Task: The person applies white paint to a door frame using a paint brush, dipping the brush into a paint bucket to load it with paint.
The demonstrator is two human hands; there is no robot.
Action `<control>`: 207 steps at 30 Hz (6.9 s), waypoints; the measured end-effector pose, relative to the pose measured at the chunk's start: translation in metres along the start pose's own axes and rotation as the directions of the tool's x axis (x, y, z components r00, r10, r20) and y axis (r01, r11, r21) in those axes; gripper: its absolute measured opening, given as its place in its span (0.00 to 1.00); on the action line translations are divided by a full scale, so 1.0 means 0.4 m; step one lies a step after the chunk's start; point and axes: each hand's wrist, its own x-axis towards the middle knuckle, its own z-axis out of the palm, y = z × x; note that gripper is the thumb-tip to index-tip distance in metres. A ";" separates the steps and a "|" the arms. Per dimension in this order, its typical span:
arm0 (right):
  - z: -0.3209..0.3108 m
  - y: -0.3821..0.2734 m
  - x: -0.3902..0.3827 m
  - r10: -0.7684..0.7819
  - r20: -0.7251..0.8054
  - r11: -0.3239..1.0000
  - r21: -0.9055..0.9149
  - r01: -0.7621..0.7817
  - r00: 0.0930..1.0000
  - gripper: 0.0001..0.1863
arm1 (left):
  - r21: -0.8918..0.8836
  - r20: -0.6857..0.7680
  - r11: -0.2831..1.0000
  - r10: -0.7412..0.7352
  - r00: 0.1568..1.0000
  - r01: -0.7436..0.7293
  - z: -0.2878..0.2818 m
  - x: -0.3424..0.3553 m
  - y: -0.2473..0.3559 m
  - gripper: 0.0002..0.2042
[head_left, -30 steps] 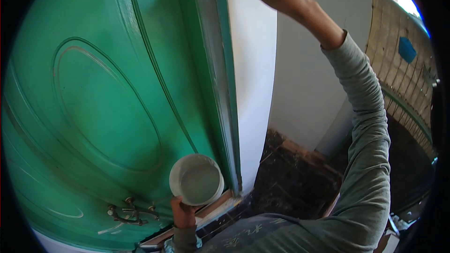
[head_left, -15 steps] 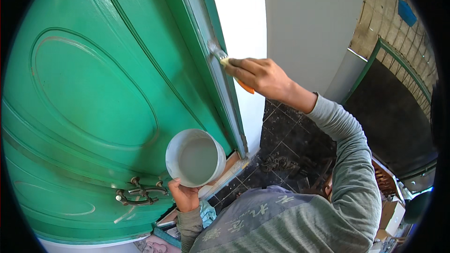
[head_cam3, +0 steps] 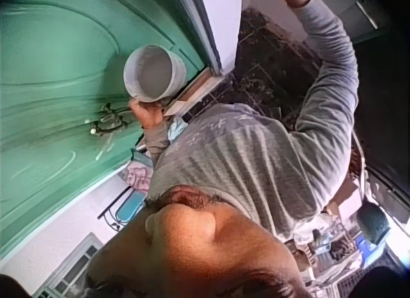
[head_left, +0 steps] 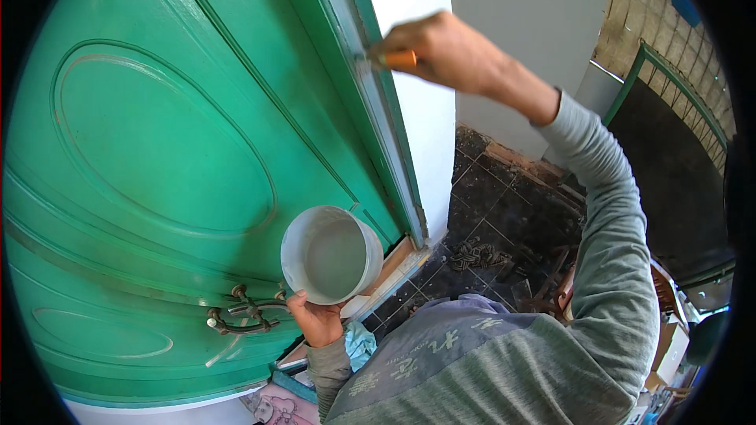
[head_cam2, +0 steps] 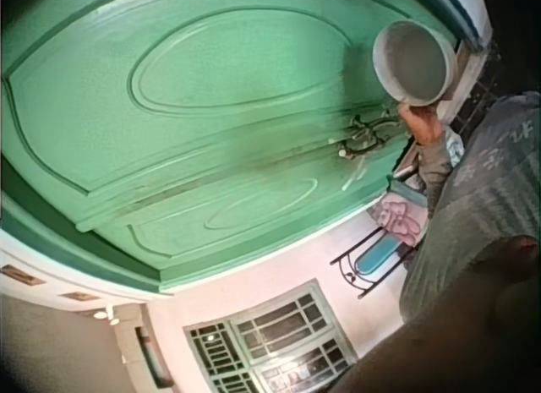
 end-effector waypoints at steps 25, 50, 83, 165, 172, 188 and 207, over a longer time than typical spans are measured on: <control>0.393 -0.168 -0.401 0.301 -0.118 0.954 0.045 -0.298 0.946 0.18 | -0.019 -0.035 0.999 -0.030 0.999 0.030 0.020 -0.009 0.026 0.26; 0.202 -0.107 -0.170 0.190 -0.386 0.974 -0.041 -0.222 0.903 0.16 | 0.007 -0.004 1.000 -0.026 1.000 0.026 -0.009 0.003 0.028 0.34; 0.407 -0.310 -0.422 0.475 -0.370 0.878 0.260 -0.402 0.798 0.17 | 0.048 -0.002 0.997 -0.055 0.999 0.055 -0.009 0.020 0.049 0.33; 0.681 -1.460 -2.952 0.349 -0.487 -0.919 -0.013 -0.393 -0.800 0.17 | 0.739 0.502 0.530 -0.845 0.185 0.415 -0.349 0.257 -1.993 0.30; 0.685 -1.486 -2.961 0.448 -0.463 -0.871 -0.035 -0.489 -0.765 0.16 | 0.677 0.551 0.558 -0.817 0.172 0.480 -0.438 0.360 -2.178 0.25; 0.722 -1.472 -2.958 0.801 -0.373 -0.597 -0.443 -0.668 -0.468 0.18 | 0.635 0.511 0.586 -0.807 0.295 0.503 -0.746 0.432 -2.303 0.25; 0.700 -1.486 -3.024 0.714 -0.432 -0.672 -0.201 -0.713 -0.552 0.14 | 0.737 0.461 0.503 -0.863 0.209 0.451 -0.767 0.383 -2.315 0.21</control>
